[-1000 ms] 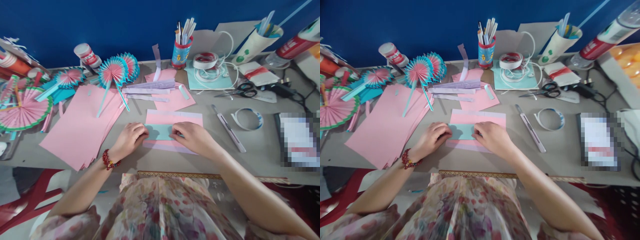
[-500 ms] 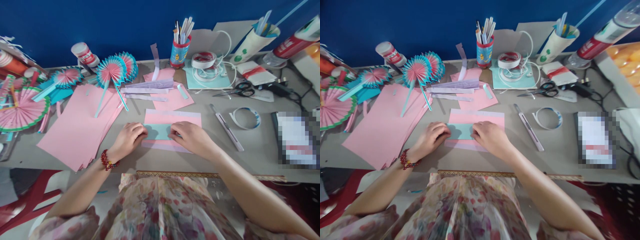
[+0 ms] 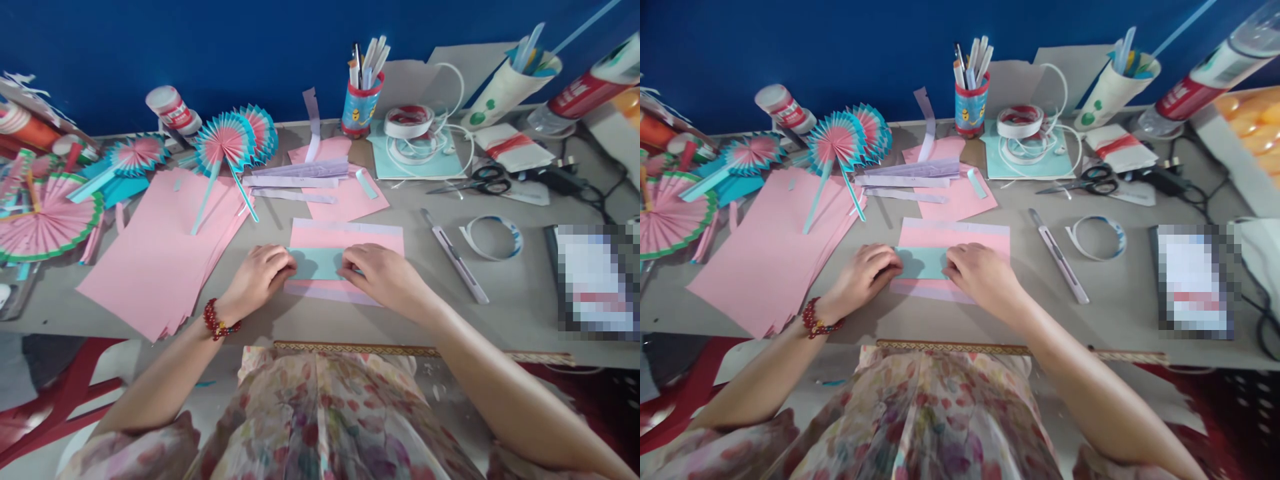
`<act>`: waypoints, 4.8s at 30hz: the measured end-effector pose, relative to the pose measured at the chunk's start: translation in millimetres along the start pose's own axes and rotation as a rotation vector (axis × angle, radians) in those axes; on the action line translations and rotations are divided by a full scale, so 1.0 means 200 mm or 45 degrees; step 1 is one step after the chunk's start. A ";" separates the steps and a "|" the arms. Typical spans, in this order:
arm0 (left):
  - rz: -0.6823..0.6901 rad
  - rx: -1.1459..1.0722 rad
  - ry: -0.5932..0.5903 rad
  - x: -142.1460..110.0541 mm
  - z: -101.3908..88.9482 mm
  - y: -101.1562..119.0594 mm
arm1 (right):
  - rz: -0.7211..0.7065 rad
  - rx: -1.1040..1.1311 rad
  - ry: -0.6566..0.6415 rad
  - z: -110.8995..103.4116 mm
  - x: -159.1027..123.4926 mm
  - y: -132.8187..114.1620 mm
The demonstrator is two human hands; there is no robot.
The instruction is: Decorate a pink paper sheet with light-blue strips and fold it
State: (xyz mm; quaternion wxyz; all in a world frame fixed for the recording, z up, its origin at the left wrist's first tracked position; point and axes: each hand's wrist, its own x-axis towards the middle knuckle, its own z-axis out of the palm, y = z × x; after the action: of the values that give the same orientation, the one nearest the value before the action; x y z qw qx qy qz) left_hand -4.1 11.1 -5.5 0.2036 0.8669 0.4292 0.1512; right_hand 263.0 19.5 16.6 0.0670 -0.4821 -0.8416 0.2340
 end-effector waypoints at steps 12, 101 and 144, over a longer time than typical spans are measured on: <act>0.146 0.220 0.052 -0.01 0.01 0.02 | -0.019 -0.002 0.040 0.02 -0.01 0.02; -0.057 0.617 0.029 -0.29 0.04 0.20 | -0.022 -0.454 0.476 0.08 -0.39 0.04; 0.268 0.720 0.073 0.01 0.13 0.27 | -0.362 -0.376 0.663 0.17 -0.24 0.06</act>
State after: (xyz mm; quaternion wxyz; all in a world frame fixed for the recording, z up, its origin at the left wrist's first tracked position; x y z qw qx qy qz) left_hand 45.5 -22.3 -1.4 -0.0747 0.9243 0.3676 0.0704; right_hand 285.5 -26.4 -13.9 0.2414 -0.4079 -0.8799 -0.0334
